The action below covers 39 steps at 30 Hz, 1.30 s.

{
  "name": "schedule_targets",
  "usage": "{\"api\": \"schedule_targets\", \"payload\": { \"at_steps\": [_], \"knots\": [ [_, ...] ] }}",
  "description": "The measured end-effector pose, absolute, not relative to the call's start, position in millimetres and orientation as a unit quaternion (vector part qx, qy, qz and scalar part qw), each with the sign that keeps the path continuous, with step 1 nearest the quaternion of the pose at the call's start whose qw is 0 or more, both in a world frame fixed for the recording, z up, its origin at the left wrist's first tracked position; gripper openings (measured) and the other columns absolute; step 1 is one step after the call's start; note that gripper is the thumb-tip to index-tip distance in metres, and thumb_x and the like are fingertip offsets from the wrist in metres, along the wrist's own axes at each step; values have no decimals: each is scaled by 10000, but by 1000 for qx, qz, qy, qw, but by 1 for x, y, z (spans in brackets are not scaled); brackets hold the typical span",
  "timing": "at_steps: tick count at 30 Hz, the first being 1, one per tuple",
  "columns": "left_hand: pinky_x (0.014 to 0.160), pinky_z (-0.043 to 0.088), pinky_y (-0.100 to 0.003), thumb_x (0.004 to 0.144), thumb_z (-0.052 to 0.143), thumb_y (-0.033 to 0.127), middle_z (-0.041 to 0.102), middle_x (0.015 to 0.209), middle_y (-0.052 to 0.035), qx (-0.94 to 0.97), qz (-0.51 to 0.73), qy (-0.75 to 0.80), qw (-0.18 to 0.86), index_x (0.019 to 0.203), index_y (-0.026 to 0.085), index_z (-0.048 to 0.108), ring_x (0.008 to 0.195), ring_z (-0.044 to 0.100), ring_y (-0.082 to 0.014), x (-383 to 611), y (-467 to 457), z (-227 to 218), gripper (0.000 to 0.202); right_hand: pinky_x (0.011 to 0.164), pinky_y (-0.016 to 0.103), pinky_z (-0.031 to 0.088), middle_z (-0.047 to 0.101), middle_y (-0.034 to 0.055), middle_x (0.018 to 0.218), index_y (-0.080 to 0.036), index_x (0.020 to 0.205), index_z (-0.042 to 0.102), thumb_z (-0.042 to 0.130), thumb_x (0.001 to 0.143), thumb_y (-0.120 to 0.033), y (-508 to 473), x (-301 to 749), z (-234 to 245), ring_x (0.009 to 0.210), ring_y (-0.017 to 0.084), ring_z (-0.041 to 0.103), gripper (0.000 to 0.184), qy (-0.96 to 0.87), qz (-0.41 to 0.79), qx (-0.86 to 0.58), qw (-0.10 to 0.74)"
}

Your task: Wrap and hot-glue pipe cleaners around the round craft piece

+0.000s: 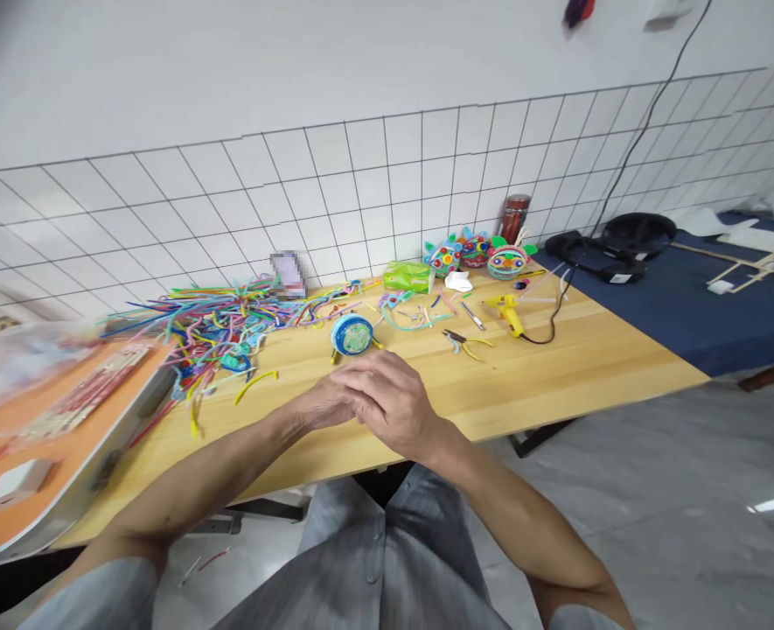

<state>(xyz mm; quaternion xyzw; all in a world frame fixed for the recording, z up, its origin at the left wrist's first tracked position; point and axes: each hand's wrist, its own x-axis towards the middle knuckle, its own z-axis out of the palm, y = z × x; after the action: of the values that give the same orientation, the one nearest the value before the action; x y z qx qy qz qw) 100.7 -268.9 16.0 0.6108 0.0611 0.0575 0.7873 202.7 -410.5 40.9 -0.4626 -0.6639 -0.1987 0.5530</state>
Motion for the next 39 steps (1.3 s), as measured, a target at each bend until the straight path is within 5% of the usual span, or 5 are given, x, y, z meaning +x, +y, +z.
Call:
{"api": "schedule_targets", "payload": {
  "at_steps": [7, 12, 21, 30, 39],
  "knots": [
    [636, 548, -237, 569, 1102, 387, 708, 788, -20, 489, -12, 94, 867, 842, 142, 733, 667, 667, -124, 104, -274, -2, 521, 805, 387, 703, 870, 89, 1065, -243, 1249, 776, 784, 987, -123, -403, 193, 17, 954, 227, 842, 289, -605, -286, -434, 604],
    [646, 549, -199, 596, 1101, 421, 706, 757, 0, 460, -26, 77, 884, 832, 129, 727, 650, 666, -98, 104, -271, -9, 530, 786, 374, 696, 872, 81, 991, -234, 1123, 767, 822, 968, -154, -401, 193, 16, 910, 219, 843, 183, -600, -260, -430, 623],
    [545, 514, -209, 425, 1096, 652, 609, 571, 15, 420, -43, 39, 906, 686, 121, 669, 514, 592, -94, 104, -260, -9, 729, 779, 349, 666, 859, 61, 940, -231, 1048, 765, 784, 993, -158, -402, 202, 17, 865, 202, 824, 94, -621, -211, -457, 601],
    [590, 520, -181, 565, 1116, 399, 648, 592, 31, 398, -34, 93, 912, 662, 120, 690, 531, 624, -77, 103, -257, -28, 519, 791, 333, 638, 831, 68, 997, -233, 1088, 728, 705, 1032, -131, -385, 197, 9, 917, 195, 793, 118, -637, -207, -491, 557],
    [533, 500, -235, 402, 1083, 681, 582, 502, -1, 364, -54, 53, 928, 518, 126, 596, 483, 592, -114, 107, -253, -32, 748, 745, 323, 602, 744, 15, 876, -262, 1019, 646, 601, 1104, -228, -377, 202, -4, 847, 184, 739, 102, -597, -146, -539, 575]
  ]
}}
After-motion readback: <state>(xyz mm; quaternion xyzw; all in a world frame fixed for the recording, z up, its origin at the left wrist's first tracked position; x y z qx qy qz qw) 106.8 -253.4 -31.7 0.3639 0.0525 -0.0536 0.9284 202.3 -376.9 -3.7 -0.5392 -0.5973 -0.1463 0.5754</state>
